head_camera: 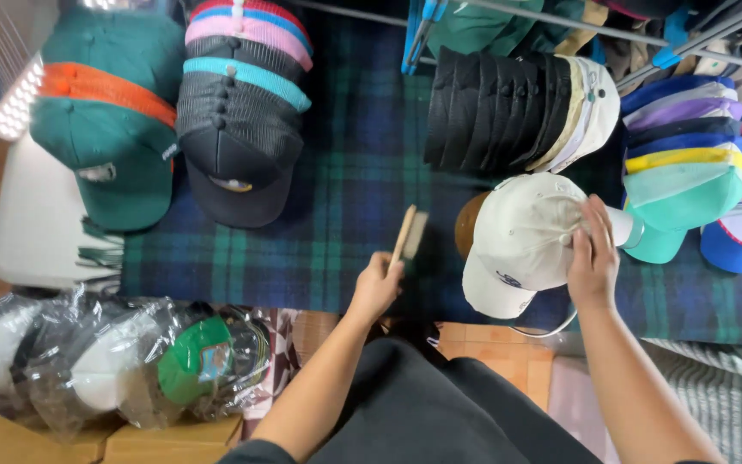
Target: The person is using a hair dryer to apply heat and a brush to clean and reshape several baseball caps on a table.
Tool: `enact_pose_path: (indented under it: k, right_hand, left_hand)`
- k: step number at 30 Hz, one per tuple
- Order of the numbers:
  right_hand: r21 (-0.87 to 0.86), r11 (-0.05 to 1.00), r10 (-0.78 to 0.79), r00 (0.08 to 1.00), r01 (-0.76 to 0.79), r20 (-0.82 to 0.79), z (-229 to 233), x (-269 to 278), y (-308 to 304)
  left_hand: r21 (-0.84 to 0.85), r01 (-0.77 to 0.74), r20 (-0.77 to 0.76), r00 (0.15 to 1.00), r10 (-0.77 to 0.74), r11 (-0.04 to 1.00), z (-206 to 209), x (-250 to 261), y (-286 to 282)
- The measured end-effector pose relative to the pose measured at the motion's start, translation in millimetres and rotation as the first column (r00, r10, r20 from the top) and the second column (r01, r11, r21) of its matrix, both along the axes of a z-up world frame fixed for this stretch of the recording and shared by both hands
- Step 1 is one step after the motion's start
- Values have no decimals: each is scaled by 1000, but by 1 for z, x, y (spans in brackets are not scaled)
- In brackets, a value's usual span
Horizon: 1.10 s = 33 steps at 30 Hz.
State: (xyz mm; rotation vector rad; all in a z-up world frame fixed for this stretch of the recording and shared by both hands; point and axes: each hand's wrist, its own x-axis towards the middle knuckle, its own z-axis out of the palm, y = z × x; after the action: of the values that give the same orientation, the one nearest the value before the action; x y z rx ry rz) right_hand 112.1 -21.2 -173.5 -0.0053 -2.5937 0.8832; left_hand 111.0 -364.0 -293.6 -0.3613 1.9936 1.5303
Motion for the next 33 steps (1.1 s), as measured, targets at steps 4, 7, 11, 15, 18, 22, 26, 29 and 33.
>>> enact_pose_path:
  k: [4, 7, 11, 15, 18, 22, 26, 29, 33]
  right_hand:
    - [-170, 917, -332, 927, 361, 176, -21, 68, -17]
    - [-232, 802, -482, 825, 551, 294, -64, 119, -17]
    - [-215, 748, -516, 754, 628, 407, -101, 148, 6]
    - [-50, 759, -623, 746, 649, 234, -129, 138, 54]
    - [-28, 730, -639, 696, 683, 327, -159, 114, 108]
    - [-4, 756, -514, 597, 655, 616, -174, 97, 131]
    - [37, 820, -469, 632, 571, 617, -172, 93, 144]
    - [-62, 812, -337, 552, 581, 762, -154, 73, 154]
    - [-434, 472, -98, 535, 767, 839, -147, 47, 153]
  left_hand:
    - [-115, 150, 138, 981, -134, 982, 43, 7, -22]
    - [92, -26, 242, 970, 3, 995, 16, 9, -18]
    - [120, 26, 136, 990, -42, 992, 36, -6, -2]
    - [36, 29, 118, 993, -33, 999, 15, -8, 20]
    - [-158, 62, 91, 995, -48, 985, 22, -7, 34]
    - [-657, 182, -19, 966, -258, 732, 6, 7, 31]
    - [-809, 101, -81, 957, -280, 579, 12, 27, 33]
    - [-840, 44, -146, 941, -304, 541, -7, 36, 33]
    - [-861, 56, -117, 946, -303, 506, 11, 47, 60]
